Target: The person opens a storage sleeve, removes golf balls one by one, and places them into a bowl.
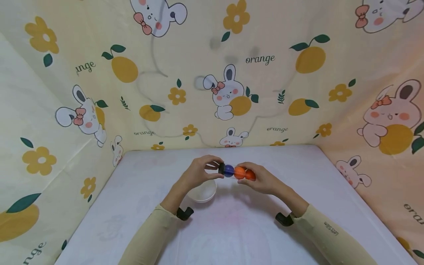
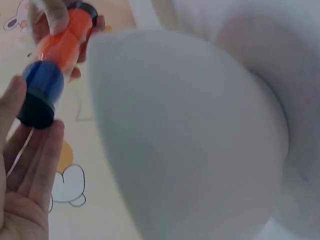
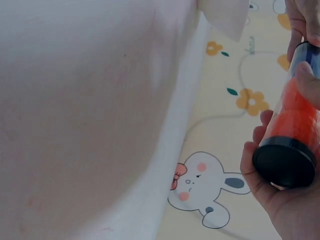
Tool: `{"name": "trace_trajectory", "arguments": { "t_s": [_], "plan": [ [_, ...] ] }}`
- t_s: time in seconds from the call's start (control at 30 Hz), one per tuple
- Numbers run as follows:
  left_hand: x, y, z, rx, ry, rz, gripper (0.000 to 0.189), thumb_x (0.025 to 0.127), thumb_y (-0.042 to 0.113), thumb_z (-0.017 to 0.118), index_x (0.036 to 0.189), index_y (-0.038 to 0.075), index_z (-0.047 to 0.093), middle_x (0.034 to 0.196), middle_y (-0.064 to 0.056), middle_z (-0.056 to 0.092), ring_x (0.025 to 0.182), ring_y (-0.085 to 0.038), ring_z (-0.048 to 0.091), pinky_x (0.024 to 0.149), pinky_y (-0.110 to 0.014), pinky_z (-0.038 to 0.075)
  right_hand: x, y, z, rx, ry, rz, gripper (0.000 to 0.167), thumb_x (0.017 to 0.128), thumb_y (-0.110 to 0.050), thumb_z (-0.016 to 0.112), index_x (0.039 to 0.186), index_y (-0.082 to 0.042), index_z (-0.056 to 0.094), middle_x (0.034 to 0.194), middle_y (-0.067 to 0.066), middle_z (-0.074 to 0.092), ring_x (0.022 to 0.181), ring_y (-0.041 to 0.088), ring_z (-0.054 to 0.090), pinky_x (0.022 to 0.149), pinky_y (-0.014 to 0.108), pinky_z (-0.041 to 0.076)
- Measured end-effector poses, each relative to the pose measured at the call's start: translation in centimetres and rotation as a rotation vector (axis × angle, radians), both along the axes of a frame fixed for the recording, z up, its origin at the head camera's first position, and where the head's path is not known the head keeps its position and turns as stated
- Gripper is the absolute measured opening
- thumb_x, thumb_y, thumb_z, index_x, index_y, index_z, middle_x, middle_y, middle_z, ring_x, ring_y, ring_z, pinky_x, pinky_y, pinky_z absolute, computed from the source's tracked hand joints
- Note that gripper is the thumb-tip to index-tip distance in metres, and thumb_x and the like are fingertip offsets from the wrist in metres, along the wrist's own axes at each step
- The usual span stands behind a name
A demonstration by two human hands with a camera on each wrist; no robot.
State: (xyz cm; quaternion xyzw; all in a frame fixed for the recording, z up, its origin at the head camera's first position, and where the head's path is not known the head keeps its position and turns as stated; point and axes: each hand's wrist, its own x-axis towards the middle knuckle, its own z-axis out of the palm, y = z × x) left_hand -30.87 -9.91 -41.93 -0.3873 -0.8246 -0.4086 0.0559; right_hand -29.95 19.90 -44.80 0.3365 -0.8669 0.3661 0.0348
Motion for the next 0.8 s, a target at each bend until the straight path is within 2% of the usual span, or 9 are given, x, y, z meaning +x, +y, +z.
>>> {"name": "trace_trajectory", "arguments": {
  "t_s": [0.2,0.47,0.57,0.8],
  "plan": [
    [-0.12,-0.34,0.07,-0.011,-0.011,-0.049,0.048,0.089,0.012,0.09,0.133,0.004,0.071,0.128,-0.011,0.075,0.11,-0.024,0.076,0.097,-0.04,0.063,0.06,0.15,-0.04,0.021,-0.019,0.02,0.051,0.097,-0.027,0.083,0.142,-0.012,0.064,0.134,0.007,0.07,0.11,0.021,0.067,0.098,0.041,0.06],
    [-0.19,-0.41,0.1,-0.027,-0.016,-0.083,0.045,0.092,0.012,0.087,0.133,0.002,0.07,0.127,-0.01,0.075,0.111,-0.023,0.076,0.098,-0.038,0.063,0.01,0.43,-0.11,0.027,-0.008,0.041,0.052,0.097,-0.027,0.083,0.142,-0.011,0.063,0.132,0.007,0.07,0.109,0.02,0.066,0.098,0.044,0.06],
    [-0.22,-0.44,0.18,-0.03,-0.026,-0.081,0.045,0.092,0.012,0.087,0.133,0.003,0.071,0.126,-0.009,0.076,0.11,-0.022,0.076,0.097,-0.036,0.063,-0.03,0.5,-0.09,0.036,-0.011,0.044,0.052,0.097,-0.027,0.083,0.143,-0.012,0.063,0.132,0.006,0.07,0.108,0.019,0.066,0.097,0.041,0.06],
    [-0.2,-0.33,0.15,0.008,-0.07,-0.065,0.046,0.091,0.012,0.088,0.133,0.003,0.07,0.127,-0.01,0.074,0.112,-0.025,0.075,0.098,-0.047,0.063,-0.13,0.61,0.01,0.025,-0.019,0.056,0.051,0.097,-0.028,0.083,0.142,-0.015,0.063,0.132,0.003,0.069,0.109,0.019,0.065,0.098,0.04,0.06]
  ]
}}
